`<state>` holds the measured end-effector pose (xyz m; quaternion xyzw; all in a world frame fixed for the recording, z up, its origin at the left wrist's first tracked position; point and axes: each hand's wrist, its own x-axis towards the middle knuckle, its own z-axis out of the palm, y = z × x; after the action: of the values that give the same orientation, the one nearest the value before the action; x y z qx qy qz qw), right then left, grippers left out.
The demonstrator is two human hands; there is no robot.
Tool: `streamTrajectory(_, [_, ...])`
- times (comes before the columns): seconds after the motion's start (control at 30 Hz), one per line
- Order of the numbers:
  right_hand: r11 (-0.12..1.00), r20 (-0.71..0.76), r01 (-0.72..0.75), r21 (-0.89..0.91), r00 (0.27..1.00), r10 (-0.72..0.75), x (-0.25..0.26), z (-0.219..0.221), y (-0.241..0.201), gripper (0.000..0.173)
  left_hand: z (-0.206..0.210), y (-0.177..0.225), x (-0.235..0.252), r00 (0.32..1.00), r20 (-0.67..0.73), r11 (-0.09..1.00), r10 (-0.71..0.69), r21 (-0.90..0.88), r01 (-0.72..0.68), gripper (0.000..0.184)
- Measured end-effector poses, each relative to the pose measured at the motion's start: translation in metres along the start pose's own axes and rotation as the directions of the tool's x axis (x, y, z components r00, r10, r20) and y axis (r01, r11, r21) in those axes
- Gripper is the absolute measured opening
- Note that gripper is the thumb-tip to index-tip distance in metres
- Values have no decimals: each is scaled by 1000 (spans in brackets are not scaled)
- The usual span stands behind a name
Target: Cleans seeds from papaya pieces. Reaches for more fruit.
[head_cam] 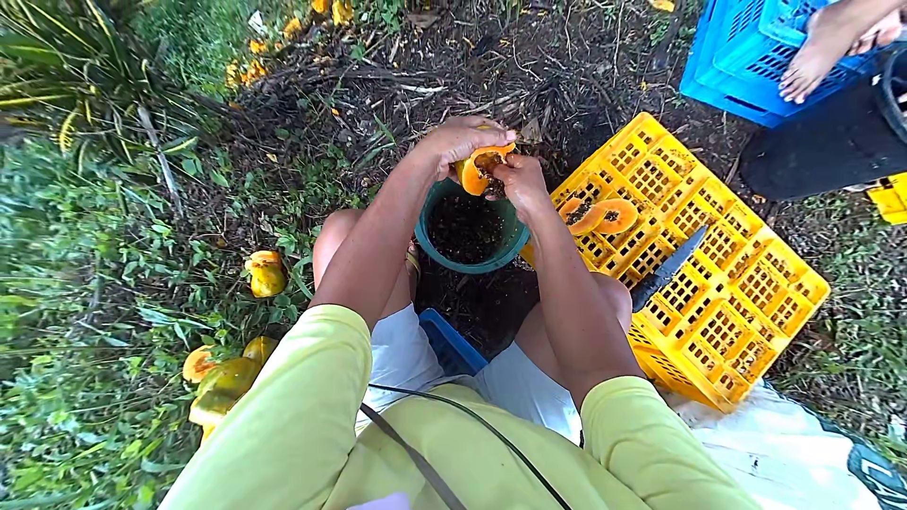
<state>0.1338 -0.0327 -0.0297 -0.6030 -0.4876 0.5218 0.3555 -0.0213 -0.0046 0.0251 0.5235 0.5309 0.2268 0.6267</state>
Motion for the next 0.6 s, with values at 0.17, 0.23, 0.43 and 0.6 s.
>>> streamTrajectory(0.17, [991,101,-4,132,995,-9,-2,-5,-3,20,-4,-1,-2,1000,20,1000,11,-21,-10,38])
streamTrajectory(0.23, [997,84,59,50,994,-63,-3,-3,-4,29,-2,-1,-1,1000,12,1000,0,-4,0,38])
streamTrajectory(0.43, [953,38,168,-254,986,-164,0,-1,6,30,-2,0,0,1000,14,1000,-6,-3,6,36])
streamTrajectory(0.6, [976,123,164,-143,981,-147,0,-10,4,12,-5,-2,0,1000,-17,1000,-14,14,14,36])
